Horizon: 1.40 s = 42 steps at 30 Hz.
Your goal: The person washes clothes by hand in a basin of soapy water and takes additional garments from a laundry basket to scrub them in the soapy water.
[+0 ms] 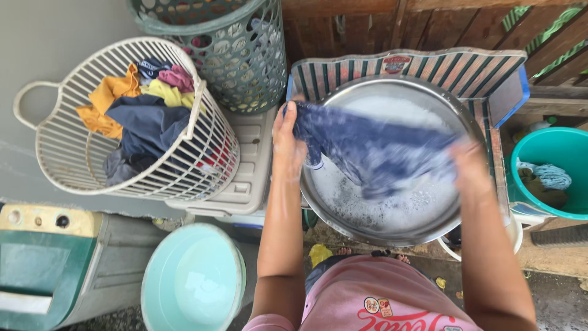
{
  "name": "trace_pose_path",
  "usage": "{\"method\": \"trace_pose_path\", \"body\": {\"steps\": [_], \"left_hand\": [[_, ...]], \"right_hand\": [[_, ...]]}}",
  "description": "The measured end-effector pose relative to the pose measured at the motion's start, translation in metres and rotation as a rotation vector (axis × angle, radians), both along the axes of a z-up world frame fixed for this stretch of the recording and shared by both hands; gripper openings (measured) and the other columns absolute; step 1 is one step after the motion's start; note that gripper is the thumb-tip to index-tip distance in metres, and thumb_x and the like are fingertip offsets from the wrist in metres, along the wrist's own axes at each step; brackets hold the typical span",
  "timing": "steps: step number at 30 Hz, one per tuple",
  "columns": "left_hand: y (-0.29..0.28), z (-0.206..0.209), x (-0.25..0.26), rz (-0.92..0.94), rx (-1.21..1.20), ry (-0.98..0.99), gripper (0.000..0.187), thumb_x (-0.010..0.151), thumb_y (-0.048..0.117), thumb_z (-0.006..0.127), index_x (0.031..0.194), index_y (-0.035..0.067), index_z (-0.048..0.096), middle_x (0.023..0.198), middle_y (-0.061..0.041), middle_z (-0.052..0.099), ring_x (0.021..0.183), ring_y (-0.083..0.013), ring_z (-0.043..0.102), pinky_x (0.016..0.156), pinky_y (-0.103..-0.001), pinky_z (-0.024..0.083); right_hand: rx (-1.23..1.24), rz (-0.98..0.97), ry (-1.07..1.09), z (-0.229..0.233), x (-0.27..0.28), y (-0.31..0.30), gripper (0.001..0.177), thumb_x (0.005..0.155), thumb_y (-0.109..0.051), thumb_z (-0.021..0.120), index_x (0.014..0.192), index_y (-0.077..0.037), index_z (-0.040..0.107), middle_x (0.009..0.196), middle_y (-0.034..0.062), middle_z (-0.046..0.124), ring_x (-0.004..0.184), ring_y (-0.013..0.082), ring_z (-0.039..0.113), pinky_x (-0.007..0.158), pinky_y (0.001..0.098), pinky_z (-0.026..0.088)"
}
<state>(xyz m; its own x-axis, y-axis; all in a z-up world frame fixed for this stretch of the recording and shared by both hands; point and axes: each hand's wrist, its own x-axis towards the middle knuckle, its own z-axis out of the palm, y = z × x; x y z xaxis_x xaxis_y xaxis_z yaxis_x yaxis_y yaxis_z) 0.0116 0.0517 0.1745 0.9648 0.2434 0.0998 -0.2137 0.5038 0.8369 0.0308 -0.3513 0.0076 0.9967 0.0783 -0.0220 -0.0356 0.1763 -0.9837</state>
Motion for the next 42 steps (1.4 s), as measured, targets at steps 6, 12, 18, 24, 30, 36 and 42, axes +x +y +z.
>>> {"method": "trace_pose_path", "body": {"steps": [6, 12, 18, 24, 30, 36, 42], "left_hand": [[-0.069, -0.111, 0.019, -0.234, -0.657, 0.402, 0.034, 0.091, 0.024, 0.073, 0.119, 0.008, 0.067, 0.117, -0.011, 0.071, 0.106, -0.0247, 0.07, 0.097, -0.04, 0.056], [-0.16, -0.247, 0.033, -0.262, -0.63, 0.567, 0.043, 0.092, 0.03, 0.072, 0.127, 0.009, 0.06, 0.124, -0.012, 0.066, 0.115, -0.0263, 0.064, 0.102, -0.042, 0.053], [-0.154, -0.216, 0.033, -0.213, -0.479, 0.574, 0.052, 0.094, 0.036, 0.07, 0.136, 0.009, 0.054, 0.131, -0.013, 0.061, 0.124, -0.028, 0.059, 0.106, -0.044, 0.05], [-0.106, -0.117, -0.003, -0.398, -0.222, 0.632, 0.062, 0.095, 0.042, 0.069, 0.144, 0.01, 0.047, 0.138, -0.014, 0.056, 0.133, -0.0297, 0.054, 0.11, -0.046, 0.047], [-0.026, -0.17, 0.001, -0.32, -0.679, 0.348, 0.099, 0.086, 0.062, 0.074, 0.152, -0.003, 0.039, 0.145, -0.026, 0.053, 0.138, -0.0381, 0.047, 0.116, -0.052, 0.039], [-0.033, -0.233, 0.004, -0.409, 0.079, 0.869, 0.107, 0.072, 0.063, 0.079, 0.155, 0.012, 0.035, 0.163, -0.017, 0.036, 0.145, -0.0319, 0.04, 0.115, -0.052, 0.041], [-0.015, -0.2, 0.012, -0.31, 0.105, 0.914, 0.097, 0.08, 0.069, 0.069, 0.156, 0.015, 0.042, 0.161, -0.015, 0.035, 0.14, -0.0349, 0.04, 0.103, -0.056, 0.043]], "right_hand": [[-0.368, -0.208, -0.643, 0.048, -0.003, 0.127, 0.057, 0.08, -0.023, 0.077, 0.12, 0.013, 0.057, 0.1, 0.0247, 0.064, 0.086, 0.0376, 0.061, 0.077, 0.0505, 0.052], [-1.083, -0.281, -0.554, -0.049, -0.011, 0.173, 0.024, 0.089, -0.021, 0.076, 0.102, -0.003, 0.07, 0.096, 0.0178, 0.067, 0.087, 0.034, 0.065, 0.081, 0.0507, 0.053], [-1.552, -0.638, -1.154, -0.087, -0.011, 0.172, 0.027, 0.092, -0.02, 0.054, 0.101, 0.001, 0.069, 0.08, 0.0197, 0.069, 0.068, 0.0323, 0.066, 0.064, 0.0475, 0.052], [-0.786, -0.38, -0.16, -0.088, 0.031, 0.116, 0.034, 0.106, -0.027, 0.052, 0.104, 0.004, 0.065, 0.068, 0.0196, 0.061, 0.058, 0.0304, 0.056, 0.058, 0.047, 0.049], [-0.551, -0.252, -0.003, -0.069, 0.043, 0.046, 0.054, 0.114, -0.046, 0.052, 0.121, 0.006, 0.065, 0.094, 0.0217, 0.07, 0.085, 0.0272, 0.066, 0.078, 0.0372, 0.051], [-0.867, 0.323, 0.286, -0.08, 0.003, 0.024, 0.1, 0.072, -0.047, 0.085, 0.15, -0.005, 0.039, 0.126, 0.026, 0.066, 0.105, 0.0328, 0.069, 0.081, 0.0448, 0.058], [-0.617, 0.275, 0.368, -0.053, -0.002, 0.003, 0.075, 0.077, -0.04, 0.088, 0.13, 0.004, 0.06, 0.116, 0.0281, 0.067, 0.086, 0.0296, 0.076, 0.073, 0.0415, 0.064]]}}
